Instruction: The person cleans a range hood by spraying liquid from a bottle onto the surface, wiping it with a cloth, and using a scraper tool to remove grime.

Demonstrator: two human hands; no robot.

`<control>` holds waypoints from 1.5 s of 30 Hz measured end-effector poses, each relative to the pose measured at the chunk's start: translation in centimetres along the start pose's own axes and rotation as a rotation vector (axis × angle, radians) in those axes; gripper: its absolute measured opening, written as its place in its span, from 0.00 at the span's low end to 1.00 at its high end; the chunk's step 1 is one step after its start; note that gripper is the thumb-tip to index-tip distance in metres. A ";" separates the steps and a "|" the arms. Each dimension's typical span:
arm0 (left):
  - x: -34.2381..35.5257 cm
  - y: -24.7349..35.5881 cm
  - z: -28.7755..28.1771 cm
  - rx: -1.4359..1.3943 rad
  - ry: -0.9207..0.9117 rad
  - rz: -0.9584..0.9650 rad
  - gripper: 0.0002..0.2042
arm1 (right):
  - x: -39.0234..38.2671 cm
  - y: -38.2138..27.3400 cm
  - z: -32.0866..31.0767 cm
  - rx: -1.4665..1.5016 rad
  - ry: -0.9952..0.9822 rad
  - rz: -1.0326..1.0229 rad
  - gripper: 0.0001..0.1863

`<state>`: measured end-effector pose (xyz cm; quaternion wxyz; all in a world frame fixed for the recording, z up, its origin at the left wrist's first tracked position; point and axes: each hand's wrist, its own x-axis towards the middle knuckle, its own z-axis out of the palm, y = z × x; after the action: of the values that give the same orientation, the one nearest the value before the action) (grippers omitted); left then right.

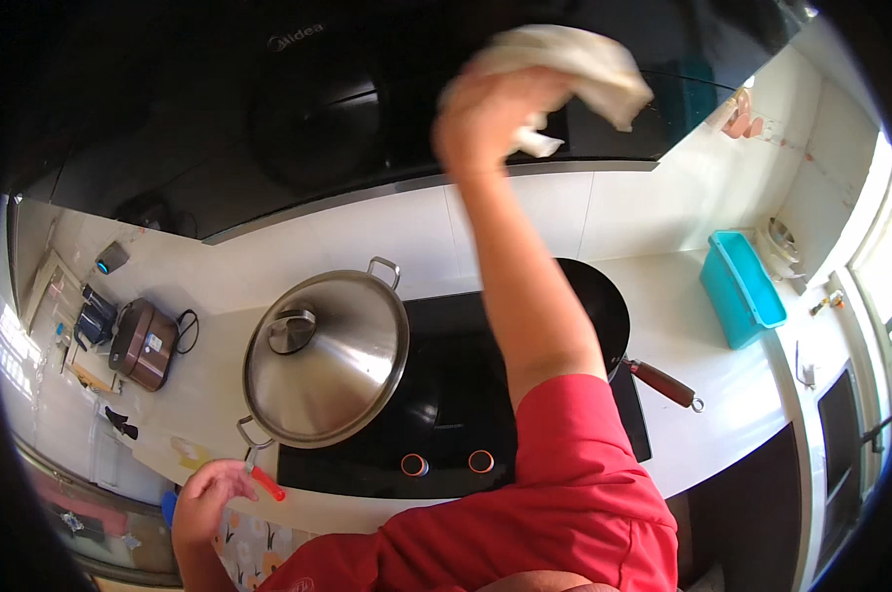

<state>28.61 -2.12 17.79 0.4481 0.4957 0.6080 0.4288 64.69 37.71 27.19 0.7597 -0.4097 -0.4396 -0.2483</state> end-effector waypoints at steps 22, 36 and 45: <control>0.2 1.1 0.4 0.047 -0.150 0.083 0.13 | 11.9 2.1 -4.7 -0.030 0.517 -0.184 0.27; 2.4 3.4 2.1 0.126 -0.328 0.097 0.15 | 13.7 -2.5 -4.8 -0.354 0.179 -0.446 0.34; 2.8 3.4 2.8 0.091 -0.497 0.057 0.17 | 26.0 5.4 -10.4 -0.211 0.498 -0.229 0.35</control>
<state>31.76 1.31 20.13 0.5487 0.6226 0.4836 0.2783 86.26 31.48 44.82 0.7644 -0.3609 -0.2548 -0.4696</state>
